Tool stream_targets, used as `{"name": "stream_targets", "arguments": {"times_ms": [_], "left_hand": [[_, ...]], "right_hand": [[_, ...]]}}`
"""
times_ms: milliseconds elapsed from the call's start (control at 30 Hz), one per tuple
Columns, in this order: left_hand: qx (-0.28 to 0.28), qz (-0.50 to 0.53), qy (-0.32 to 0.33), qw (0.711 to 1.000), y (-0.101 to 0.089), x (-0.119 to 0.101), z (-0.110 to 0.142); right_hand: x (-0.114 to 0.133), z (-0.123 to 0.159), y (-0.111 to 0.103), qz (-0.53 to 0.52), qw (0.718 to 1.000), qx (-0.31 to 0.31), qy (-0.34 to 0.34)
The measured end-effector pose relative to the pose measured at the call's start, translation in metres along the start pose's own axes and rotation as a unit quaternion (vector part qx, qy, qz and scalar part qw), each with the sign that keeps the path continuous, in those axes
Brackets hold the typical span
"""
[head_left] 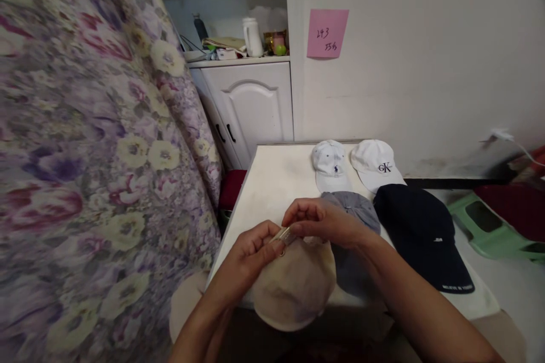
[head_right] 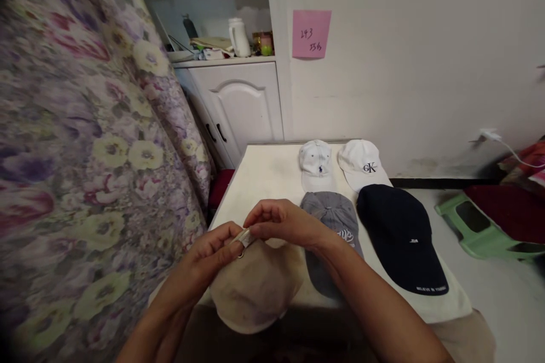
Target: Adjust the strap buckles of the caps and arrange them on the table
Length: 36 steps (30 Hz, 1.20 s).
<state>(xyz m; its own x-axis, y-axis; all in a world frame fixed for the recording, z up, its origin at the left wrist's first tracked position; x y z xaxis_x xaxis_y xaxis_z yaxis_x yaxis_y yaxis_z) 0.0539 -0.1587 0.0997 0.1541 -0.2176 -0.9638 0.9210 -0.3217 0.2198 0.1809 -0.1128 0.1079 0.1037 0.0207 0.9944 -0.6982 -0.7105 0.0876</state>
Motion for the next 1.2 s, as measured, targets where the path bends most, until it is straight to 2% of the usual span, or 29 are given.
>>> {"name": "stream_targets", "arguments": {"times_ms": [167,267,467,767,867,1000,1200], "left_hand": [[-0.016,0.028,-0.012,0.999,-0.008,0.001,0.001],[-0.014,0.023,0.005,1.0,-0.01,-0.001,0.001],[-0.032,0.026,-0.014,0.999,-0.005,0.0,0.002],[-0.057,0.004,-0.009,0.998,-0.004,-0.003,0.002],[-0.051,0.005,-0.009,0.999,-0.006,-0.001,0.0],[-0.073,-0.013,0.02,0.997,-0.009,0.0,-0.001],[-0.099,-0.071,0.061,0.991,-0.011,-0.001,-0.002]], "right_hand": [[-0.007,-0.004,-0.011,-0.059,0.998,-0.034,-0.003],[-0.01,-0.008,-0.012,-0.087,0.995,-0.039,-0.006],[-0.01,-0.013,-0.01,-0.08,0.996,-0.044,-0.011],[-0.007,-0.008,-0.013,0.001,0.996,-0.08,-0.033],[0.002,-0.003,-0.007,0.079,0.994,-0.064,-0.035],[0.019,0.001,0.007,0.201,0.976,-0.053,-0.071],[0.02,0.0,0.012,0.22,0.972,-0.057,-0.064]]}}
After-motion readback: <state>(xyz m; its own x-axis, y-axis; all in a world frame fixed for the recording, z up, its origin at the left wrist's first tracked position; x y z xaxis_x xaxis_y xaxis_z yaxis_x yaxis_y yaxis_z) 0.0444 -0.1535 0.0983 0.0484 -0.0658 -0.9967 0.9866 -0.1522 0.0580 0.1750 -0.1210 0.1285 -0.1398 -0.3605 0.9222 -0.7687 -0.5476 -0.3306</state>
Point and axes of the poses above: each hand's wrist, its own z-axis away from the middle knuckle, its own y-axis out of the palm, x = y × z, the point moved 7 cm from there along -z, towards the middle knuckle, and after that the axes turned 10 degrees about z, right-handed, at the moved point
